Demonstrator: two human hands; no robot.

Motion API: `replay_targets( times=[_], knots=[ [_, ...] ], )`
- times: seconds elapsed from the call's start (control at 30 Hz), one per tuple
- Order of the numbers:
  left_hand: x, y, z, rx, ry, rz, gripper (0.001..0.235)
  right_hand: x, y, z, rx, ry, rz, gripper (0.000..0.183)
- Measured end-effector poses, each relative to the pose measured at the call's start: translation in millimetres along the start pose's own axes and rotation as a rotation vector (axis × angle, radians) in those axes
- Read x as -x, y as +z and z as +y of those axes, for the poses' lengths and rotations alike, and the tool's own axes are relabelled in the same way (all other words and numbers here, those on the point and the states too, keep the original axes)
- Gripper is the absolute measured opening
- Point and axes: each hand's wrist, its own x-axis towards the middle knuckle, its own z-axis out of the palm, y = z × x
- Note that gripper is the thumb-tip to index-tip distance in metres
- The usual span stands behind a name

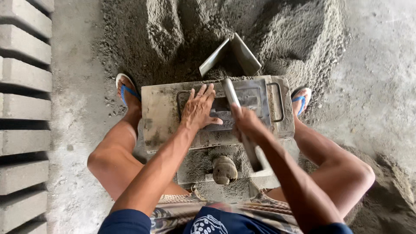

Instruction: The person scoops wet concrete into a rectangular mold, levels the surface with a straight edge, and removes excess material. They then lift the mold, flip it over to release the formed concrete brick, and place it onto a stack of similar bricks. This process is repeated multiple times.

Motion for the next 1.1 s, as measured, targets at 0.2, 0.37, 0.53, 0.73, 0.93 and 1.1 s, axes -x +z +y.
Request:
replay_targets(
  times=[0.2,0.37,0.53,0.73,0.93,1.1],
  knots=[
    [-1,-8,3,-0.046,0.018,0.006,0.106,65,-18,-98,0.200,-0.412,0.217,0.040],
    [-3,-4,1,-0.089,0.003,-0.010,0.106,-6,9,19,0.458,-0.631,0.387,0.024],
    [-4,-13,5,-0.078,0.016,0.025,0.105,10,-7,-27,-0.133,0.040,-0.035,0.059],
    [-2,-12,7,-0.069,-0.033,-0.053,0.106,51,1,-37,0.083,-0.061,0.132,0.042],
    [-2,-19,11,-0.099,-0.033,-0.047,0.102,-14,4,20,0.007,-0.044,0.019,0.045],
    [-1,-26,13,-0.030,-0.020,-0.044,0.103,36,-1,-19,0.180,-0.278,0.275,0.047]
  ],
)
